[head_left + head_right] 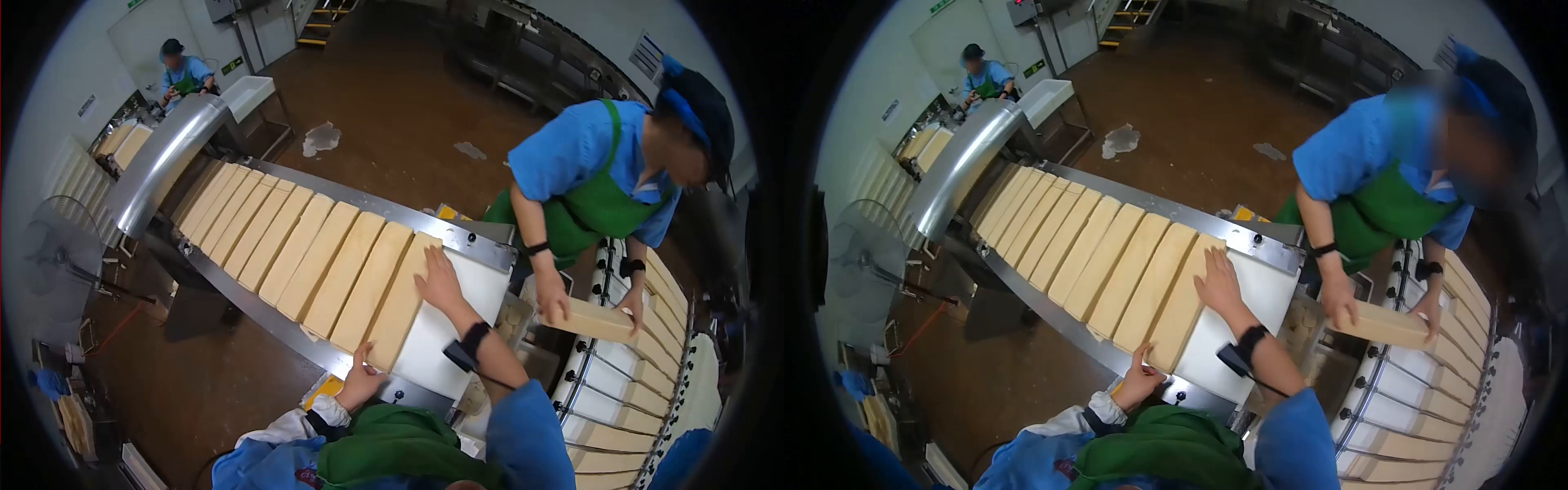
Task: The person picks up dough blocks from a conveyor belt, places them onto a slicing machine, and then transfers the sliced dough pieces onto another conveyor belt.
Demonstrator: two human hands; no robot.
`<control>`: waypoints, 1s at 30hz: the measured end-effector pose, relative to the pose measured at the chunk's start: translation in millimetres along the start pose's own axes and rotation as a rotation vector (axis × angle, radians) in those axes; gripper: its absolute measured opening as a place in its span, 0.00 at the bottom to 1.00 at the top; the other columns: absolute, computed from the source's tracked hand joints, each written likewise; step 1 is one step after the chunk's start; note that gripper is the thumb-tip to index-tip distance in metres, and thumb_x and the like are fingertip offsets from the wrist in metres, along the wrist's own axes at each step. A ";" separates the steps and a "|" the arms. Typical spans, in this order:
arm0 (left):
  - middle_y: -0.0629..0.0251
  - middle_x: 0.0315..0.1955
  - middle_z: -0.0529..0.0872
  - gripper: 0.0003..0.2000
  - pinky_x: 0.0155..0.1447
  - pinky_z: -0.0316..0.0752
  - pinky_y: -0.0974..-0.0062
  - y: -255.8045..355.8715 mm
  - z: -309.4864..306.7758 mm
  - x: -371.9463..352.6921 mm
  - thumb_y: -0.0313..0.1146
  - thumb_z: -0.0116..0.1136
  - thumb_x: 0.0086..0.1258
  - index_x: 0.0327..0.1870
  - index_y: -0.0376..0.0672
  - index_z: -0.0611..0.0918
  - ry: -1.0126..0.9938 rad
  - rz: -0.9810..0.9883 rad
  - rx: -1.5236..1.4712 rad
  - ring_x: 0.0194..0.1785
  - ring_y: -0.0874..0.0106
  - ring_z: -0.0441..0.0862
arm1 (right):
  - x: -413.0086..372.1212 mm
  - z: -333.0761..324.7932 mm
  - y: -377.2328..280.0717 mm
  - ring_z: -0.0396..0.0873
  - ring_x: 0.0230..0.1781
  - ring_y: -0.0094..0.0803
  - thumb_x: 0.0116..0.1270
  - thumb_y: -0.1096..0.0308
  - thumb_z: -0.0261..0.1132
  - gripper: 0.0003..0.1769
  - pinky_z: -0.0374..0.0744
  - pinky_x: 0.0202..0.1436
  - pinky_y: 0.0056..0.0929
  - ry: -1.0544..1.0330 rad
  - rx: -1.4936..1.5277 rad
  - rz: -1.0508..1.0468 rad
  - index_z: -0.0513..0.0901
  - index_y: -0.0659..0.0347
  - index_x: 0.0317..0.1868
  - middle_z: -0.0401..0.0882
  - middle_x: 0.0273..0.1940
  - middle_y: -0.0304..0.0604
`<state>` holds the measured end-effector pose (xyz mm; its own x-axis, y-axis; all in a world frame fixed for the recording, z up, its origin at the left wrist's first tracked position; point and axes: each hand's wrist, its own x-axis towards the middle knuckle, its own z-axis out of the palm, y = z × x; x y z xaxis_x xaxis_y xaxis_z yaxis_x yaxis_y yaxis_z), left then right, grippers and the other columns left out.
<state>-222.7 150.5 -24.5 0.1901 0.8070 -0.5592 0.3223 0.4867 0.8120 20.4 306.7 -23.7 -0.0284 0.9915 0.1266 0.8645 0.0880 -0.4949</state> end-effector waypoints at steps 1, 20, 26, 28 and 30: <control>0.68 0.28 0.77 0.43 0.35 0.73 0.77 -0.3 -3.9 4.9 0.24 0.67 0.55 0.72 0.54 0.57 -0.032 -0.018 -0.073 0.33 0.76 0.76 | 17.7 11.8 1.0 0.54 0.73 0.51 0.64 0.59 0.61 0.37 0.54 0.75 0.45 -0.005 -0.053 0.017 0.61 0.69 0.69 0.57 0.71 0.59; 0.63 0.45 0.78 0.43 0.37 0.78 0.81 34.9 -14.5 38.7 0.25 0.64 0.59 0.74 0.52 0.51 -0.387 -0.356 -0.324 0.37 0.76 0.79 | 62.0 14.7 -1.6 0.67 0.59 0.43 0.46 0.47 0.68 0.35 0.61 0.62 0.52 -0.121 -0.372 0.477 0.78 0.65 0.50 0.74 0.53 0.50; 0.45 0.42 0.83 0.46 0.45 0.80 0.60 26.5 -5.3 52.2 0.42 0.68 0.50 0.72 0.45 0.57 -0.340 0.244 0.466 0.42 0.50 0.84 | -28.8 -52.3 56.4 0.76 0.55 0.47 0.51 0.42 0.66 0.41 0.72 0.59 0.48 -0.027 -0.344 0.769 0.74 0.71 0.54 0.78 0.51 0.56; 0.38 0.42 0.82 0.48 0.48 0.79 0.56 41.8 -4.9 55.3 0.49 0.70 0.47 0.70 0.43 0.59 -0.356 0.286 0.637 0.44 0.45 0.83 | -68.6 -68.4 84.0 0.80 0.49 0.50 0.47 0.44 0.73 0.46 0.78 0.53 0.43 -0.051 -0.033 0.884 0.70 0.72 0.57 0.79 0.50 0.55; 0.40 0.39 0.84 0.48 0.49 0.78 0.55 47.2 0.4 59.3 0.47 0.71 0.44 0.70 0.44 0.60 -0.304 0.284 0.697 0.43 0.45 0.83 | -103.9 -54.8 105.3 0.76 0.56 0.48 0.35 0.48 0.81 0.55 0.75 0.60 0.41 -0.014 0.145 0.580 0.67 0.67 0.62 0.77 0.55 0.56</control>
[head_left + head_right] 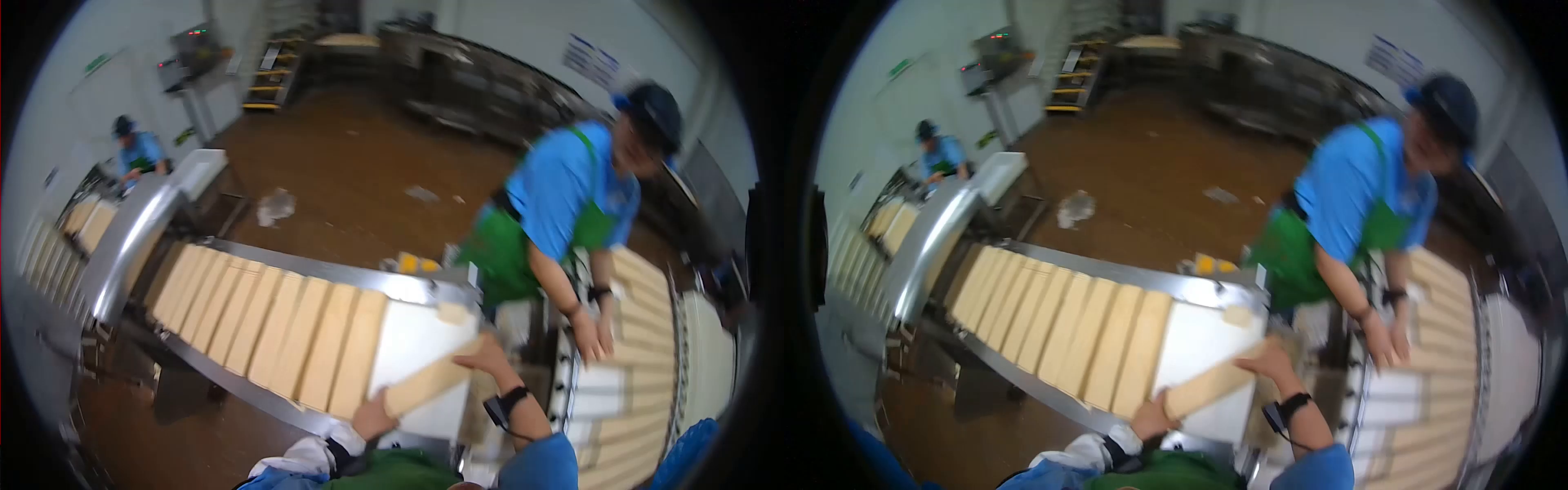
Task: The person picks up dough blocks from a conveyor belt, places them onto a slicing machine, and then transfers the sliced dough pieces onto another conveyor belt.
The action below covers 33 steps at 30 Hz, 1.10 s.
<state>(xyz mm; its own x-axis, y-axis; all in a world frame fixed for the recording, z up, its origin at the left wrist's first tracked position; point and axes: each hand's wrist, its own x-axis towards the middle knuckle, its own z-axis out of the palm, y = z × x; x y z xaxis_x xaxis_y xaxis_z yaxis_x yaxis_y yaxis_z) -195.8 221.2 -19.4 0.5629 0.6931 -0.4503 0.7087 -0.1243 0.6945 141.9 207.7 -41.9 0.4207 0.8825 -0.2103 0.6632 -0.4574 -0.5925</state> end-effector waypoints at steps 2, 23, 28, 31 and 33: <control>0.42 0.34 0.83 0.44 0.44 0.79 0.53 -2.1 10.4 8.8 0.38 0.71 0.41 0.65 0.45 0.65 0.110 0.018 0.093 0.40 0.45 0.83 | -42.9 -24.5 -12.1 0.71 0.62 0.49 0.29 0.46 0.84 0.64 0.70 0.65 0.42 -0.106 -0.026 -0.118 0.64 0.64 0.67 0.75 0.57 0.58; 0.51 0.43 0.84 0.35 0.52 0.77 0.62 327.4 209.5 17.4 0.40 0.74 0.44 0.57 0.42 0.72 -0.119 0.641 0.211 0.49 0.53 0.82 | -291.5 -284.3 286.6 0.76 0.52 0.53 0.37 0.44 0.79 0.53 0.76 0.55 0.38 0.293 0.436 0.436 0.69 0.57 0.63 0.77 0.51 0.61; 0.46 0.43 0.84 0.37 0.51 0.77 0.59 367.5 256.1 28.5 0.45 0.71 0.50 0.63 0.44 0.68 -0.236 0.707 0.260 0.46 0.50 0.82 | -273.9 -270.8 326.9 0.68 0.62 0.57 0.48 0.37 0.73 0.56 0.64 0.66 0.49 0.545 0.079 0.790 0.63 0.69 0.67 0.71 0.57 0.68; 0.46 0.41 0.84 0.35 0.48 0.78 0.59 367.5 298.3 49.5 0.44 0.68 0.56 0.65 0.46 0.66 -0.285 0.705 0.127 0.43 0.51 0.83 | -268.2 -232.3 320.3 0.65 0.63 0.60 0.57 0.43 0.68 0.46 0.58 0.67 0.58 0.804 -0.323 0.672 0.66 0.69 0.65 0.70 0.57 0.67; 0.47 0.38 0.85 0.33 0.44 0.78 0.60 362.9 328.4 64.5 0.41 0.66 0.59 0.65 0.46 0.65 -0.328 0.645 0.037 0.40 0.52 0.84 | -267.4 -205.1 308.0 0.64 0.63 0.60 0.61 0.47 0.66 0.39 0.57 0.67 0.60 0.900 -0.378 0.510 0.68 0.68 0.63 0.70 0.57 0.65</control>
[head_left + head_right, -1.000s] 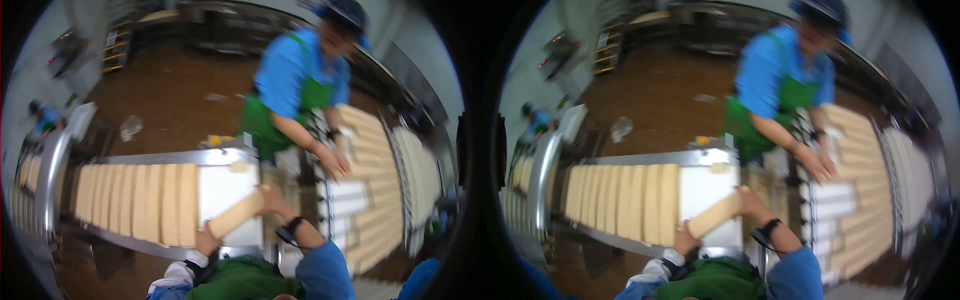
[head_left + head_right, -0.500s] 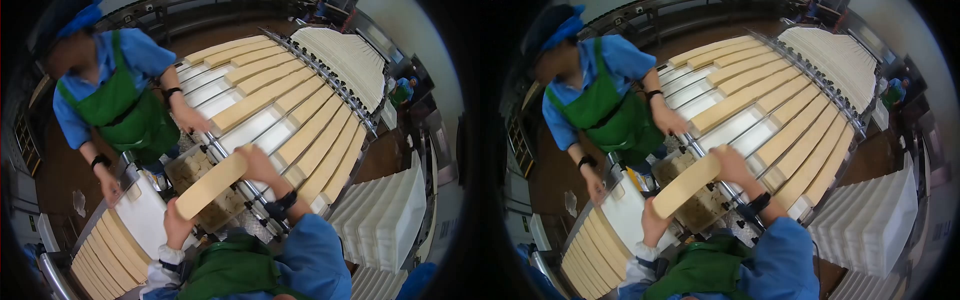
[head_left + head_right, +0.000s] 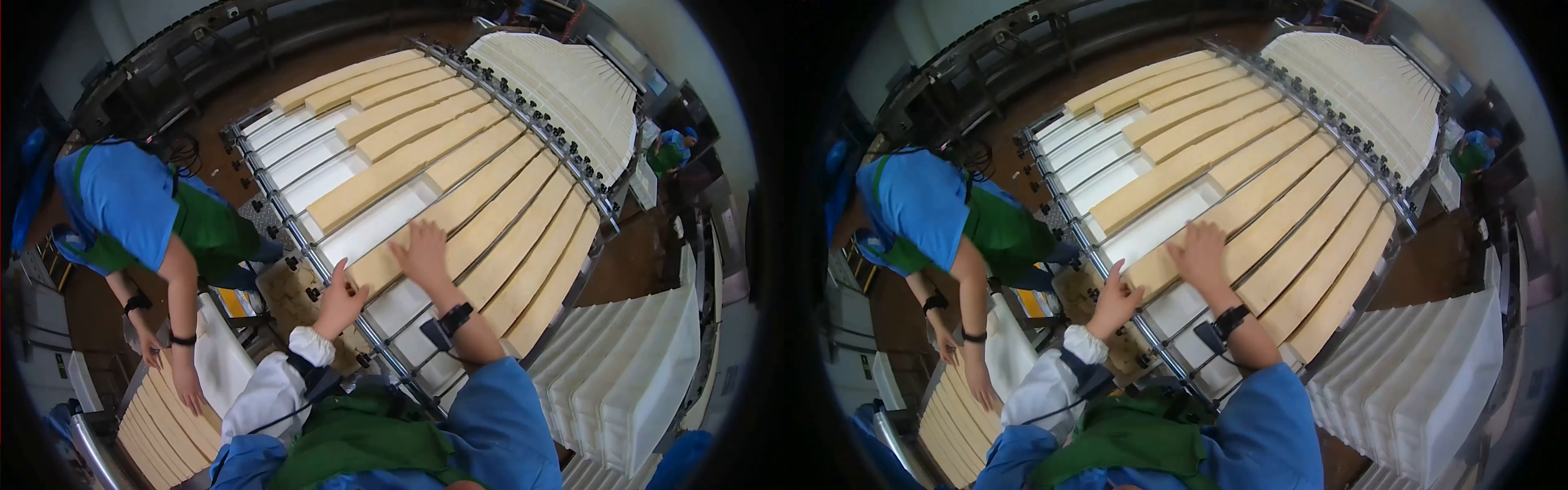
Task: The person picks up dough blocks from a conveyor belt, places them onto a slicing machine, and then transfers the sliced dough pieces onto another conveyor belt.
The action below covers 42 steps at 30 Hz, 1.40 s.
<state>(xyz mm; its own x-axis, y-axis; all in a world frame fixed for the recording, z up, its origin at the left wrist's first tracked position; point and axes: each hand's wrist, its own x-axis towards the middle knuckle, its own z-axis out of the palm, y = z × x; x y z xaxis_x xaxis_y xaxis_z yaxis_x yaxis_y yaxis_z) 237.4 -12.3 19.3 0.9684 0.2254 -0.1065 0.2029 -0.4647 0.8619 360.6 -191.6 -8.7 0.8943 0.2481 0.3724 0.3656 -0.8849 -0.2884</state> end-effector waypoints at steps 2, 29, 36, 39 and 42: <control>0.49 0.34 0.86 0.30 0.40 0.78 0.62 -4.1 16.7 11.9 0.37 0.65 0.61 0.65 0.46 0.66 -0.024 -0.070 -0.070 0.37 0.55 0.85 | -19.0 -21.7 -26.1 0.64 0.62 0.61 0.62 0.51 0.64 0.33 0.58 0.66 0.59 -0.023 0.130 -0.112 0.71 0.66 0.60 0.70 0.56 0.64; 0.60 0.45 0.78 0.25 0.51 0.76 0.75 -71.5 -188.6 -246.1 0.26 0.63 0.65 0.62 0.39 0.67 0.853 -0.141 -0.429 0.46 0.74 0.79 | -111.5 -70.1 -228.2 0.70 0.54 0.51 0.56 0.74 0.67 0.20 0.70 0.58 0.43 -0.075 0.634 -0.392 0.77 0.63 0.50 0.72 0.52 0.53; 0.66 0.31 0.77 0.29 0.36 0.73 0.77 -206.9 -191.6 -388.4 0.29 0.68 0.56 0.60 0.41 0.69 1.073 -0.705 -0.222 0.33 0.76 0.75 | -162.1 -53.0 -396.4 0.74 0.49 0.50 0.52 0.76 0.67 0.19 0.73 0.52 0.42 -0.328 0.997 -0.848 0.77 0.65 0.46 0.74 0.47 0.54; 0.67 0.28 0.75 0.34 0.34 0.72 0.77 -226.3 -193.5 -412.0 0.31 0.71 0.53 0.63 0.42 0.68 1.070 -0.793 -0.167 0.30 0.76 0.73 | -191.1 -2.8 -477.0 0.72 0.54 0.52 0.55 0.72 0.65 0.21 0.71 0.58 0.44 -0.580 0.934 -0.963 0.75 0.66 0.51 0.72 0.51 0.57; 0.68 0.25 0.75 0.39 0.32 0.72 0.77 -238.0 -198.4 -423.1 0.32 0.73 0.51 0.67 0.44 0.65 1.021 -0.805 -0.363 0.28 0.75 0.72 | -213.2 66.8 -547.4 0.67 0.62 0.54 0.58 0.68 0.65 0.26 0.66 0.65 0.46 -0.736 0.709 -1.049 0.72 0.69 0.56 0.69 0.58 0.59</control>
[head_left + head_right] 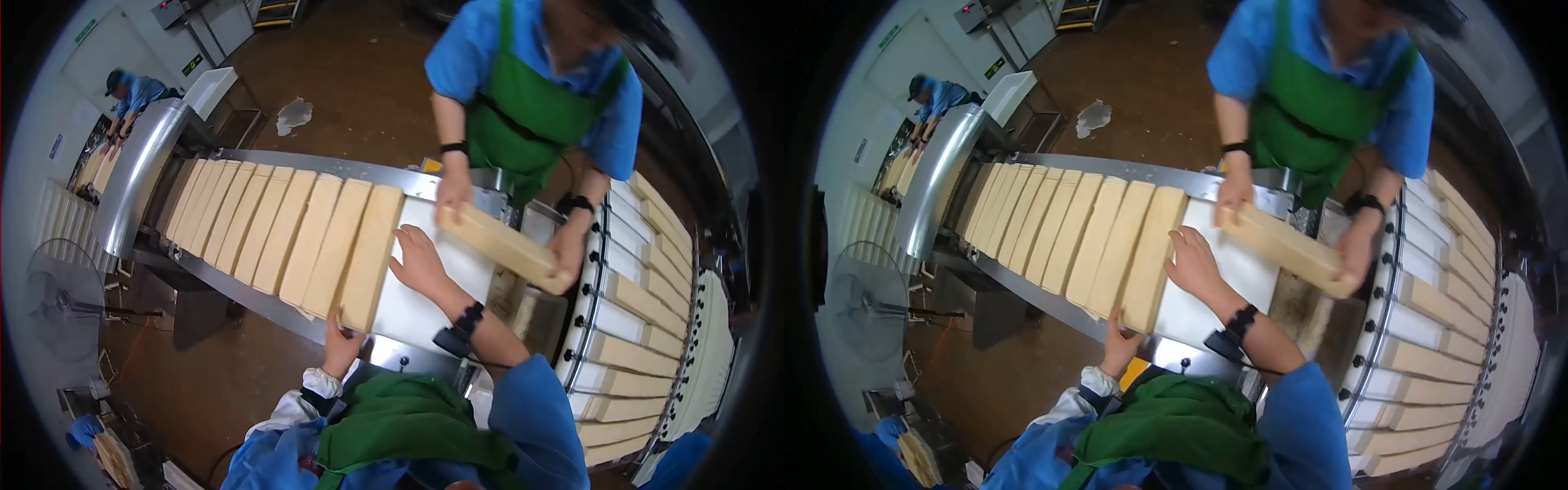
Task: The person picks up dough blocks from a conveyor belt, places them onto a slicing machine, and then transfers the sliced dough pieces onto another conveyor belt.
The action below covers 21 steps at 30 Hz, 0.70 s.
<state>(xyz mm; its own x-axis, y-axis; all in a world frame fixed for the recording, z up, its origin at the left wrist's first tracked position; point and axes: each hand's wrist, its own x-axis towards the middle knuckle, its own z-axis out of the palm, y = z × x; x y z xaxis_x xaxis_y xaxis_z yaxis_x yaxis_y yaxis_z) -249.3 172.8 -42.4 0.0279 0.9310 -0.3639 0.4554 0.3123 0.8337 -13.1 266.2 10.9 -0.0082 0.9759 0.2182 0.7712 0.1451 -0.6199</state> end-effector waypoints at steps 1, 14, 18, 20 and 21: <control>0.68 0.25 0.75 0.41 0.32 0.72 0.76 -13.0 0.2 5.9 0.33 0.73 0.51 0.68 0.45 0.64 -0.046 -0.033 -0.045 0.28 0.75 0.73 | 20.7 19.9 9.1 0.65 0.65 0.54 0.58 0.66 0.64 0.29 0.64 0.68 0.46 -0.075 -0.057 0.027 0.71 0.70 0.59 0.68 0.61 0.60; 0.69 0.25 0.79 0.46 0.29 0.73 0.80 -12.5 -29.4 39.1 0.34 0.66 0.62 0.77 0.50 0.48 -0.558 -0.334 -0.412 0.25 0.78 0.75 | 88.2 96.5 31.5 0.54 0.74 0.43 0.65 0.51 0.59 0.38 0.47 0.74 0.58 -0.104 -0.471 0.321 0.62 0.65 0.69 0.59 0.71 0.50; 0.67 0.32 0.80 0.47 0.28 0.73 0.81 18.9 -27.9 42.3 0.28 0.67 0.61 0.76 0.50 0.46 -0.625 -0.506 -0.425 0.27 0.78 0.77 | 138.2 79.6 14.6 0.62 0.67 0.39 0.52 0.54 0.66 0.35 0.53 0.71 0.62 -0.240 -0.549 0.525 0.71 0.62 0.59 0.67 0.63 0.46; 0.65 0.33 0.80 0.46 0.29 0.73 0.82 24.6 -19.9 44.6 0.28 0.68 0.59 0.74 0.49 0.50 -0.585 -0.455 -0.406 0.28 0.78 0.77 | 144.1 80.1 15.7 0.63 0.67 0.39 0.50 0.54 0.66 0.35 0.55 0.69 0.64 -0.251 -0.567 0.538 0.72 0.63 0.58 0.67 0.63 0.47; 0.64 0.33 0.80 0.45 0.29 0.74 0.82 25.2 -16.0 45.0 0.29 0.69 0.58 0.74 0.49 0.52 -0.570 -0.435 -0.393 0.29 0.78 0.77 | 142.8 79.7 17.3 0.63 0.67 0.39 0.49 0.54 0.67 0.35 0.56 0.68 0.65 -0.259 -0.576 0.551 0.72 0.63 0.57 0.67 0.63 0.47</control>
<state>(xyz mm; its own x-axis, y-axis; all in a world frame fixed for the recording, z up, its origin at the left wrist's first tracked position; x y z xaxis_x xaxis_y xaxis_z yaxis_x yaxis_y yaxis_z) -250.9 225.6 -31.1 0.4175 0.5052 -0.7553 0.1871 0.7656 0.6155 -51.7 421.1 -28.7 0.3736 0.8994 -0.2272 0.9116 -0.4013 -0.0896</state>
